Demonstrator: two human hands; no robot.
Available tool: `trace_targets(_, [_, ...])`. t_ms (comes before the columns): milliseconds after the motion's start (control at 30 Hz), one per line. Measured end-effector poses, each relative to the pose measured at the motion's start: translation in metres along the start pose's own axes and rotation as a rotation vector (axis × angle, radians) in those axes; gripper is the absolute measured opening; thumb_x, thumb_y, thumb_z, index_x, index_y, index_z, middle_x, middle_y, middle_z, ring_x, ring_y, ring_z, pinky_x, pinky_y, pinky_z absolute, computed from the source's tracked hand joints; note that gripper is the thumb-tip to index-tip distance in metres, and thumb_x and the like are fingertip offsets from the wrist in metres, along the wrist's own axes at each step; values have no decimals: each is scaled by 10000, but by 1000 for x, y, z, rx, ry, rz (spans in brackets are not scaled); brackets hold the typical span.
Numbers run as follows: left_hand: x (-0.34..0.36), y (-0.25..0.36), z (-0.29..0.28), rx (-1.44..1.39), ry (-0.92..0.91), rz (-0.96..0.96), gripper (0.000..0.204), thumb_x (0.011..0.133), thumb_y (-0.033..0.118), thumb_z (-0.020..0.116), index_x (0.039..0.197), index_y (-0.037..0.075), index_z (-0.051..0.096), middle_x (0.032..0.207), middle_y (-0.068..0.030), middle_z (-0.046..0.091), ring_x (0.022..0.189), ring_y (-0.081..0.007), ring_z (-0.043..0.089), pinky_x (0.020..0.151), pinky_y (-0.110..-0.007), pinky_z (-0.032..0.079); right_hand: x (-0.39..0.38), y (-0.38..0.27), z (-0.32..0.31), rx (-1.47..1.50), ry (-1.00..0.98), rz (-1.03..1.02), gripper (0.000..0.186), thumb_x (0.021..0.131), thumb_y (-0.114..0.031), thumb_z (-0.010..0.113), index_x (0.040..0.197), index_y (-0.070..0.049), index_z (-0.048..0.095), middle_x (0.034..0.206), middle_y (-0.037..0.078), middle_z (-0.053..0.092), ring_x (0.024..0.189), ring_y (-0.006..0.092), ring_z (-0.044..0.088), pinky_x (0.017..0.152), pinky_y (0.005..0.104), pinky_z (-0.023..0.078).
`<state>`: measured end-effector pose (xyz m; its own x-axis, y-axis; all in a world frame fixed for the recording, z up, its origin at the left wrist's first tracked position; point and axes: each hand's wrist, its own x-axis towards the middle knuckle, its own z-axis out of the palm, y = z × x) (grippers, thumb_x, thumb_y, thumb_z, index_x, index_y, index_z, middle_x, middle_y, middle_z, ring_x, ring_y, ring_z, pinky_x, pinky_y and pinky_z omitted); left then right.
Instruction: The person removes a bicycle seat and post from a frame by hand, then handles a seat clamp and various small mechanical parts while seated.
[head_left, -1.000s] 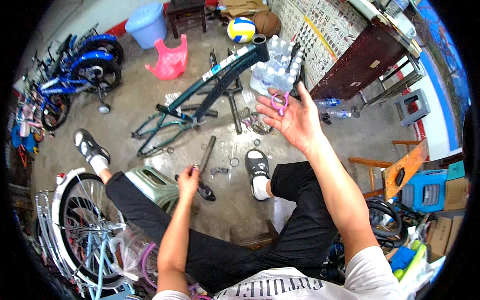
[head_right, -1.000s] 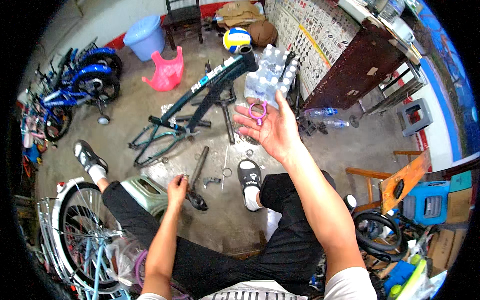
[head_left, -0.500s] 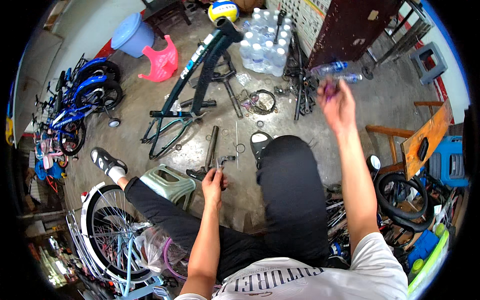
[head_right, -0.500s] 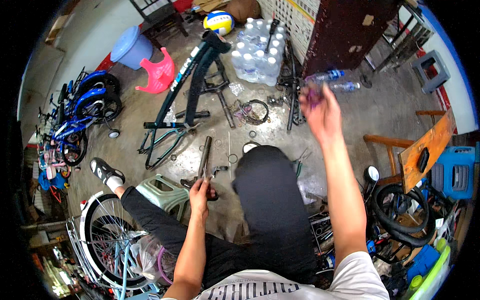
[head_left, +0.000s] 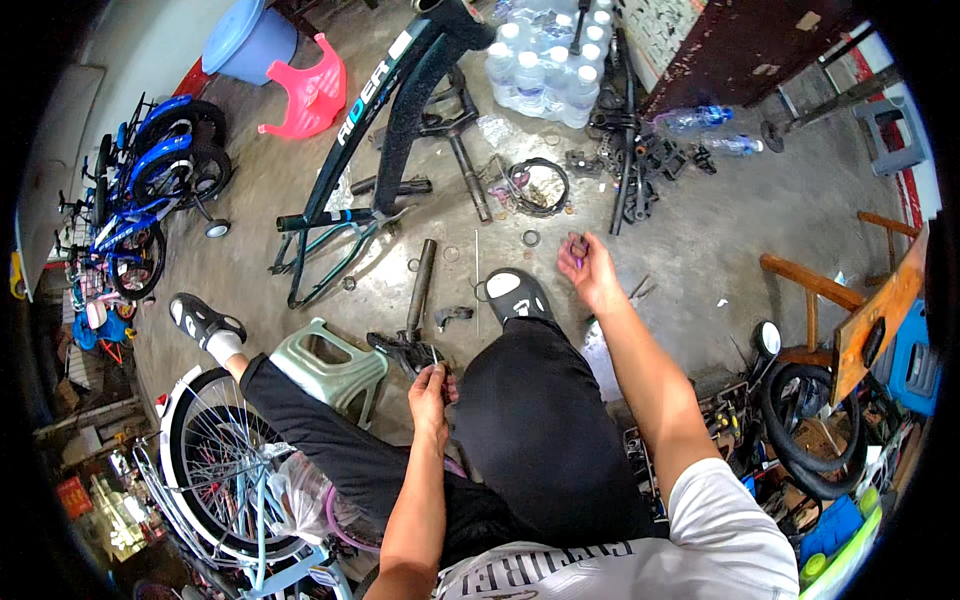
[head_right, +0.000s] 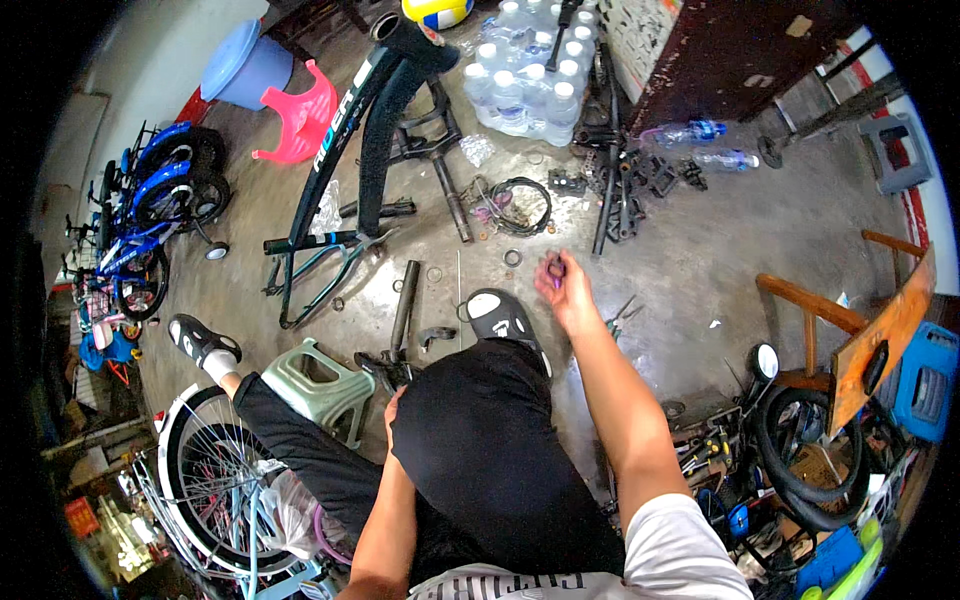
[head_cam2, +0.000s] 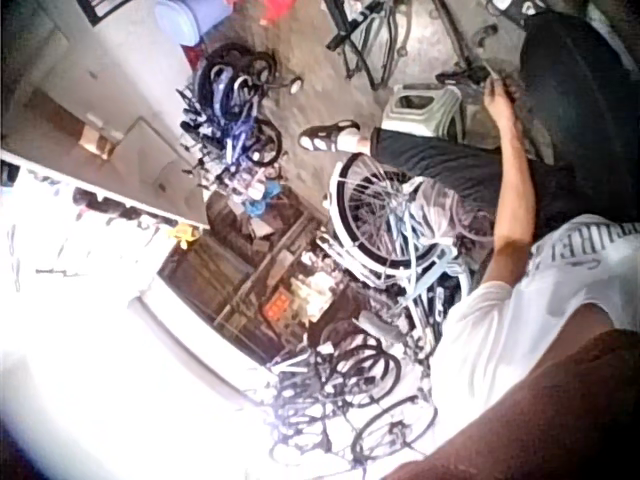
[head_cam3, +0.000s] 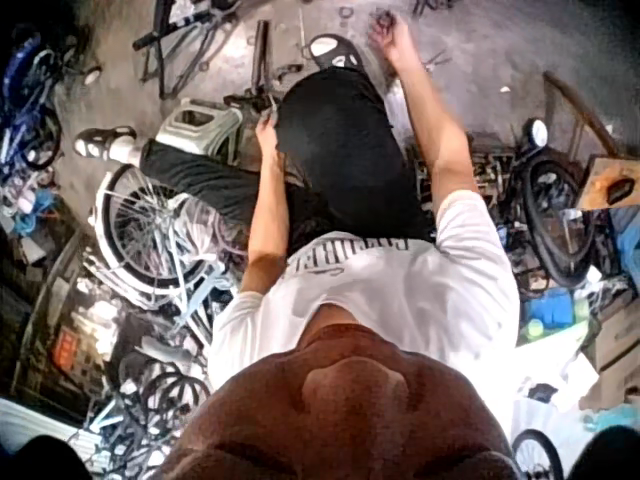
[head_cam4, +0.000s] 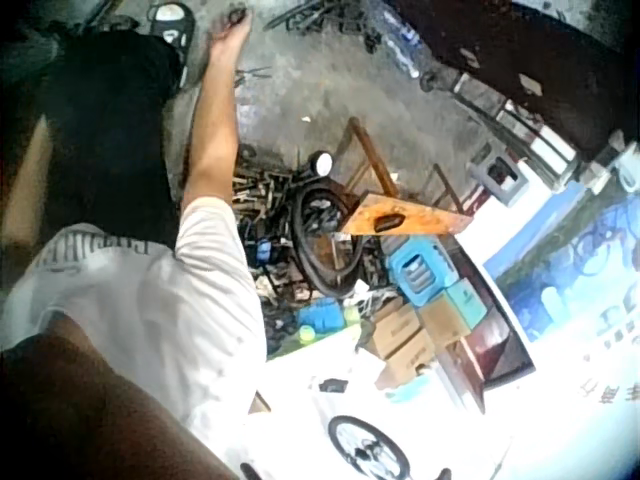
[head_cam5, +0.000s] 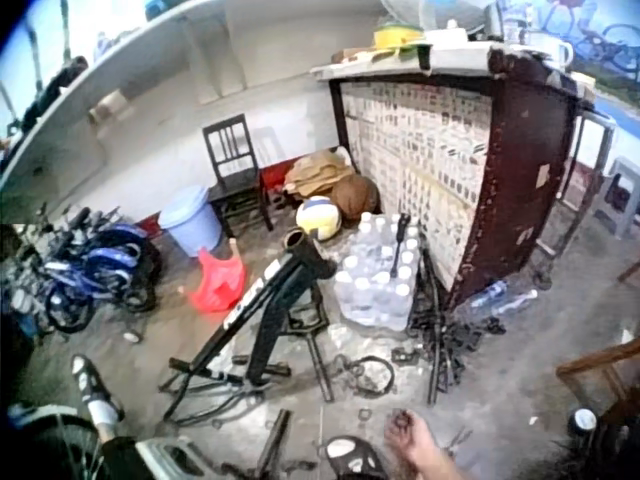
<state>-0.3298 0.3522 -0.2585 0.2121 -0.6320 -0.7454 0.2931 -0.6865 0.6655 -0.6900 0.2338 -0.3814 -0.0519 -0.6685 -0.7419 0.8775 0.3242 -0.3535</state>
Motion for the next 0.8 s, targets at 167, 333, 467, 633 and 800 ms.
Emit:
trace_targets(167, [4, 8, 10, 83, 40, -17, 235, 1005, 256, 654, 1086, 43, 708, 786, -22, 665, 654, -108, 609, 594, -262, 504, 89, -35, 35, -135, 139, -47, 420, 1000, -397, 584, 1287, -91, 555, 1249, 106, 559, 987, 243, 612, 799, 442, 566])
trace_targets(333, [-4, 42, 25, 161, 82, 20, 234, 1007, 243, 634, 1109, 41, 696, 809, -28, 670, 660, -113, 610, 598, -259, 505, 65, -48, 102, -386, 164, -55, 578, 978, -379, 618, 1436, -59, 470, 1227, 123, 593, 953, 233, 623, 786, 396, 564])
trace_targets(467, [13, 63, 47, 150, -40, 42, 248, 1002, 252, 643, 1100, 30, 689, 813, -28, 647, 666, -107, 582, 604, -264, 485, 49, -39, 55, -695, 241, -412, 497, 965, -289, 633, 1375, -28, 526, 1063, 99, 673, 772, 153, 639, 591, 300, 504])
trace_targets(633, [5, 106, 77, 292, -171, 279, 292, 992, 225, 676, 1209, 29, 674, 858, -3, 647, 736, -89, 591, 663, -250, 491, -44, -32, 87, -761, -80, -279, 348, 982, -308, 629, 1201, -40, 662, 976, 36, 680, 794, 95, 611, 686, 254, 495])
trace_targets(800, [-34, 149, 95, 385, -226, 585, 254, 961, 158, 718, 1176, 25, 698, 875, 1, 671, 749, -77, 597, 689, -245, 505, -146, -66, 198, -1042, -517, -371, 317, 961, -297, 675, 1185, -73, 679, 997, 13, 671, 859, 100, 610, 736, 253, 490])
